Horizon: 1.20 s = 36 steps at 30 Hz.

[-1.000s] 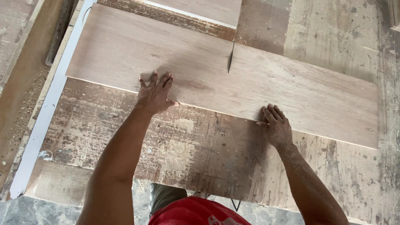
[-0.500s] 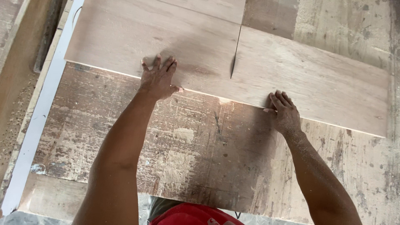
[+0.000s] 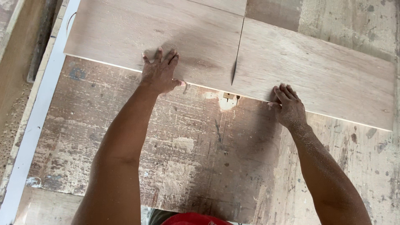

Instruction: The person cuts several pieces of wood using a table saw, then moves the cut pieces aside.

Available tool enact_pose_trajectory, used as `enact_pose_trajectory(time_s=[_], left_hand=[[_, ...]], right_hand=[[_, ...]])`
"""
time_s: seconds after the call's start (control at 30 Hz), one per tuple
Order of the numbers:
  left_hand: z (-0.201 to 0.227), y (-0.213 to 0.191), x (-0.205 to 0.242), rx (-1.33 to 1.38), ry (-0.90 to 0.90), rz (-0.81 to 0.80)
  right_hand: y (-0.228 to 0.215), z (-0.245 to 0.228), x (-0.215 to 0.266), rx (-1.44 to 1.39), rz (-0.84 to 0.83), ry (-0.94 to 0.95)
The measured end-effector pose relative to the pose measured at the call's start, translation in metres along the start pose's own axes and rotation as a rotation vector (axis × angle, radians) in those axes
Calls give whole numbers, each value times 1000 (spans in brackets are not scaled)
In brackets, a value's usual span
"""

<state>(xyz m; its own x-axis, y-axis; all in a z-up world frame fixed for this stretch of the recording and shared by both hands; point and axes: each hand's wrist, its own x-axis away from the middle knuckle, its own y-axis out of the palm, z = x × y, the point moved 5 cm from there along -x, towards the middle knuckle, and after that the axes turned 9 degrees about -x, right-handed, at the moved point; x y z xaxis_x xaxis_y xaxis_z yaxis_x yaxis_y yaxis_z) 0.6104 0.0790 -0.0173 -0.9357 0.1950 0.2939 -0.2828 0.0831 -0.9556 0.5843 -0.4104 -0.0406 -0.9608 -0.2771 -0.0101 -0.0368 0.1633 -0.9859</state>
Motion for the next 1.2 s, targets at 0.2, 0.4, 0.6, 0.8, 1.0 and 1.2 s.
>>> enact_pose_trajectory(time_s=[0.2, 0.4, 0.6, 0.8, 1.0, 1.2], left_hand=[[-2, -8, -11, 34, 25, -3], [-3, -13, -22, 29, 8, 1], [-2, -19, -26, 10, 13, 20], [-2, -29, -39, 22, -4, 23], [-12, -34, -80, -29, 8, -84], [-20, -57, -135, -51, 19, -62]], right_hand=[[0, 5, -15, -49, 16, -15], [-3, 2, -21, -55, 44, -2], [0, 12, -24, -46, 65, -41], [-20, 36, 10, 3, 87, 60], [-62, 51, 89, -33, -106, 124], [-45, 65, 97, 311, 67, 544]])
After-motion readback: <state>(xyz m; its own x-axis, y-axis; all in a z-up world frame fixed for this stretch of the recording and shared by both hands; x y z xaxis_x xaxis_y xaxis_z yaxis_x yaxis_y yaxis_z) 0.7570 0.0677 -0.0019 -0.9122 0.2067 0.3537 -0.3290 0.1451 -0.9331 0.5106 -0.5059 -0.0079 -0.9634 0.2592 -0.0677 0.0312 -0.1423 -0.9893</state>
